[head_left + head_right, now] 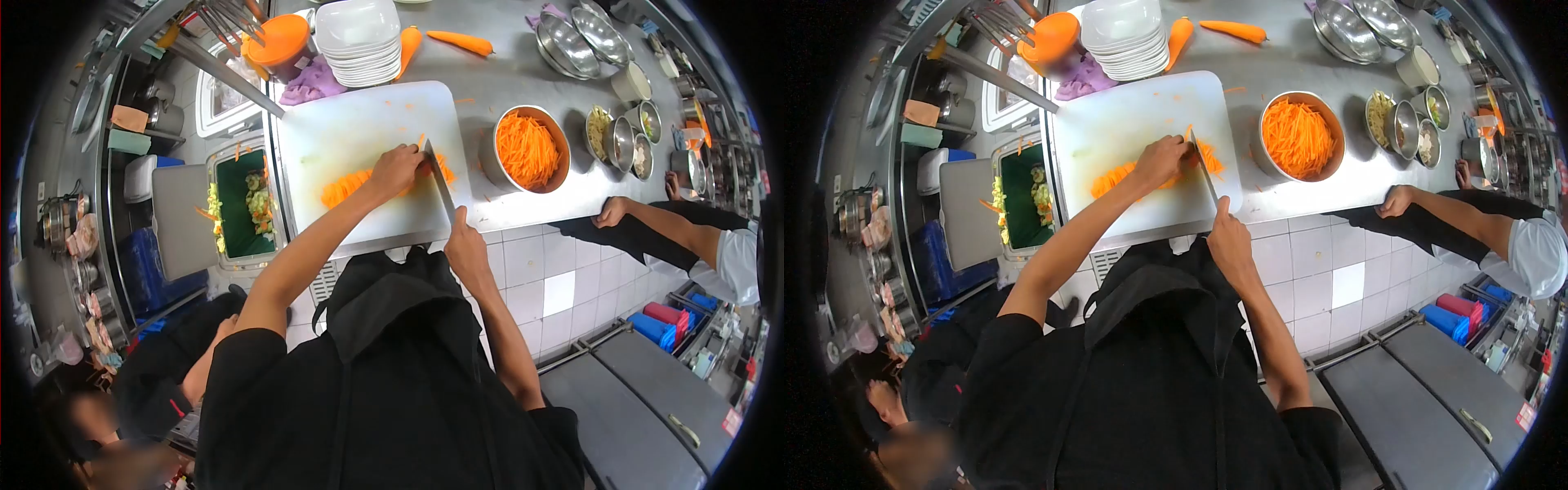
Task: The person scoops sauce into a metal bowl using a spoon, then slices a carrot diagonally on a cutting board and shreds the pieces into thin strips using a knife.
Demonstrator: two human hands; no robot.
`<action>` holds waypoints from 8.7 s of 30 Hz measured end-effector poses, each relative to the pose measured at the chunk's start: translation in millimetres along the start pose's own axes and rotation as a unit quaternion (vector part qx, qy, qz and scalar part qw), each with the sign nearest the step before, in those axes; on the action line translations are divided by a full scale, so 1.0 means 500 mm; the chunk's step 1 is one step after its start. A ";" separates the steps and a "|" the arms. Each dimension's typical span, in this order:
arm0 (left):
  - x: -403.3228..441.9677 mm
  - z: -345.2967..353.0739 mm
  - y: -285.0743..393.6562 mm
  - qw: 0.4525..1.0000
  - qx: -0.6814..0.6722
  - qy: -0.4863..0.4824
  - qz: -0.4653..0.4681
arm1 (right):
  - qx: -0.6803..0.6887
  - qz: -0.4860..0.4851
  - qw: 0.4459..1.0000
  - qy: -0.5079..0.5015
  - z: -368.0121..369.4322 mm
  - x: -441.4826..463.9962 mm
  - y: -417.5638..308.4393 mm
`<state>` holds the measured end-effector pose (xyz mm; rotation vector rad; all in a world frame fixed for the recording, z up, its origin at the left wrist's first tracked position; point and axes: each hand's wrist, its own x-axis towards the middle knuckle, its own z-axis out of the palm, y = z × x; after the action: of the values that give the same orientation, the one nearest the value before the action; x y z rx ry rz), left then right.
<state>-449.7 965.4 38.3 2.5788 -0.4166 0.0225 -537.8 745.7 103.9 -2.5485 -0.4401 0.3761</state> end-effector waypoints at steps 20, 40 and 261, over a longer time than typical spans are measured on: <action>-0.020 0.006 -0.006 1.000 -0.008 0.026 -0.005 | 0.021 0.012 0.999 -0.021 -0.007 0.011 -0.008; -0.029 0.001 -0.019 0.998 0.007 0.063 -0.001 | 0.058 -0.016 0.998 -0.022 -0.034 0.027 0.013; -0.123 -0.018 -0.013 0.994 0.033 0.101 0.037 | -0.043 -0.031 0.998 -0.045 0.044 0.021 -0.070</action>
<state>-505.6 993.3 37.1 2.5918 -0.4409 0.3244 -544.1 788.2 102.7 -2.6013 -0.5782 0.4602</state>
